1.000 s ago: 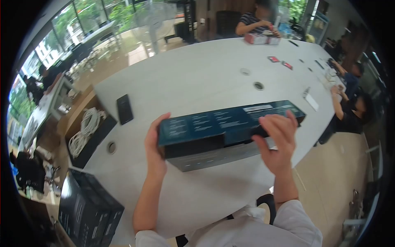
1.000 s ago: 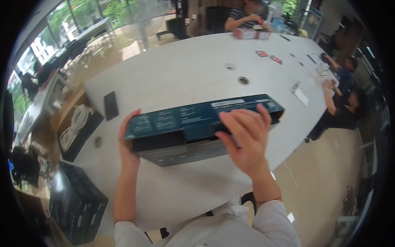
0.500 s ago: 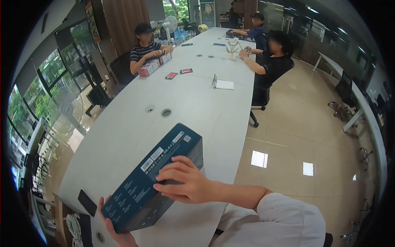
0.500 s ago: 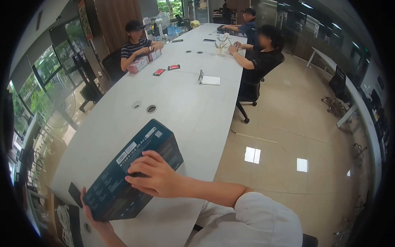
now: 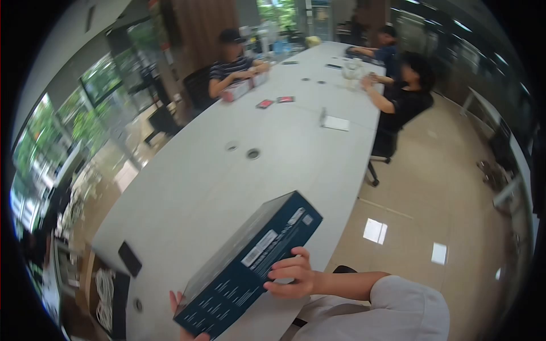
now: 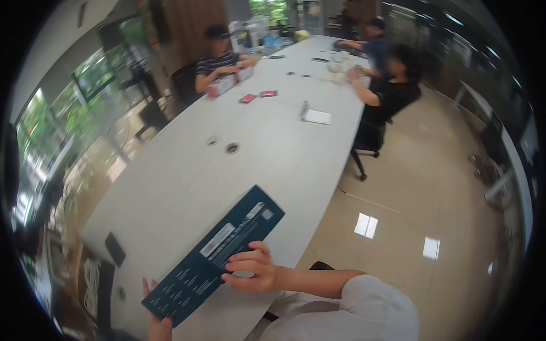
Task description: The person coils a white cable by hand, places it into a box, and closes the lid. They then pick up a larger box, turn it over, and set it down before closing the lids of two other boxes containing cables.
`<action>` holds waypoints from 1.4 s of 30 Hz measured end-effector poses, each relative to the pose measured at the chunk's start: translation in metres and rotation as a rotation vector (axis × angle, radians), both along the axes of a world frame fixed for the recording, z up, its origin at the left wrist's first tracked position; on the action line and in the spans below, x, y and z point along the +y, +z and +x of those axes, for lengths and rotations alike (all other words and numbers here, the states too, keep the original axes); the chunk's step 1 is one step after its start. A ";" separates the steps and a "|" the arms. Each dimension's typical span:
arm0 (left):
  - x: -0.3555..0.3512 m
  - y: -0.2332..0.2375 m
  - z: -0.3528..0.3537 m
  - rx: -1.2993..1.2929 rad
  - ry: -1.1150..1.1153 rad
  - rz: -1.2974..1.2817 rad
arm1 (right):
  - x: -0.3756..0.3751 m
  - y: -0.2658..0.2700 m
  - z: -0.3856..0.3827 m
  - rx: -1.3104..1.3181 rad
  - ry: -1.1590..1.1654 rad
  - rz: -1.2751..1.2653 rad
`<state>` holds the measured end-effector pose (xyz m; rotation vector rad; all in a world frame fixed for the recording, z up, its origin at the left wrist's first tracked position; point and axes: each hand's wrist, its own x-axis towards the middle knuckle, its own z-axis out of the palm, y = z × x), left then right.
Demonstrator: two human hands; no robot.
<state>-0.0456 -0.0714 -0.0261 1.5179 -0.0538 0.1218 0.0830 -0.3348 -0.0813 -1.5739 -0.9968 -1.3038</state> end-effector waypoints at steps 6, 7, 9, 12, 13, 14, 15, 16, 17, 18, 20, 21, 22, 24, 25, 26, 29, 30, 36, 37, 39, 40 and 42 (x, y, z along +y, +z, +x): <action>-0.014 -0.033 -0.023 0.032 0.210 -0.042 | -0.009 -0.030 0.001 0.161 0.046 -0.292; -0.019 -0.029 -0.021 0.040 0.221 -0.016 | -0.009 -0.031 0.002 0.206 0.063 -0.357; -0.013 -0.059 -0.019 -0.037 0.265 0.011 | -0.013 -0.028 0.005 0.284 0.062 -0.461; -0.018 -0.058 -0.023 0.023 0.315 -0.024 | -0.029 -0.033 0.019 0.385 -0.022 -0.439; -0.021 -0.060 -0.022 -0.003 0.331 -0.009 | -0.031 -0.035 0.027 0.460 -0.041 -0.394; -0.021 -0.063 -0.023 -0.032 0.338 0.007 | -0.030 -0.034 0.031 0.446 -0.036 -0.397; -0.020 -0.065 -0.023 -0.062 0.338 0.023 | -0.029 -0.030 0.033 0.431 -0.037 -0.398; -0.021 -0.064 -0.023 -0.062 0.350 0.037 | -0.027 -0.025 0.034 0.413 -0.055 -0.438; -0.022 -0.064 -0.023 -0.062 0.362 0.048 | -0.026 -0.020 0.035 0.396 -0.074 -0.479; -0.024 -0.063 -0.022 -0.059 0.375 0.061 | -0.026 -0.015 0.037 0.379 -0.092 -0.519; -0.018 -0.069 -0.019 -0.060 0.423 0.185 | -0.023 -0.007 0.042 0.324 -0.120 -0.602; -0.014 -0.075 -0.017 -0.058 0.445 0.246 | -0.019 -0.005 0.044 0.298 -0.135 -0.643; -0.010 -0.081 -0.015 -0.042 0.477 0.277 | -0.014 -0.004 0.047 0.288 -0.123 -0.714; -0.001 -0.095 -0.008 -0.006 0.535 0.338 | 0.002 -0.006 0.053 0.269 -0.103 -0.855; 0.011 -0.101 -0.006 0.011 0.529 0.342 | 0.015 -0.010 0.057 0.318 -0.065 -0.881; 0.016 -0.109 -0.004 0.026 0.525 0.347 | 0.022 -0.017 0.067 0.363 -0.026 -0.906; 0.023 -0.112 -0.003 -0.077 0.560 0.583 | 0.043 -0.028 0.088 0.369 -0.038 -0.887; 0.025 -0.110 -0.004 -0.136 0.575 0.696 | 0.047 -0.031 0.097 0.363 -0.048 -0.872; 0.064 -0.120 -0.029 -0.096 0.539 1.033 | 0.079 -0.035 0.156 0.382 -0.239 -0.906; 0.068 -0.122 -0.031 -0.091 0.562 1.008 | 0.088 -0.031 0.163 0.405 -0.345 -0.946; 0.074 -0.126 -0.034 -0.074 0.603 0.961 | 0.109 -0.024 0.170 0.453 -0.559 -1.023; 0.073 -0.125 -0.034 -0.100 0.581 0.987 | 0.122 -0.017 0.167 0.499 -0.636 -1.053; 0.068 -0.122 -0.030 -0.151 0.546 1.039 | 0.155 0.004 0.143 0.412 -0.546 -1.049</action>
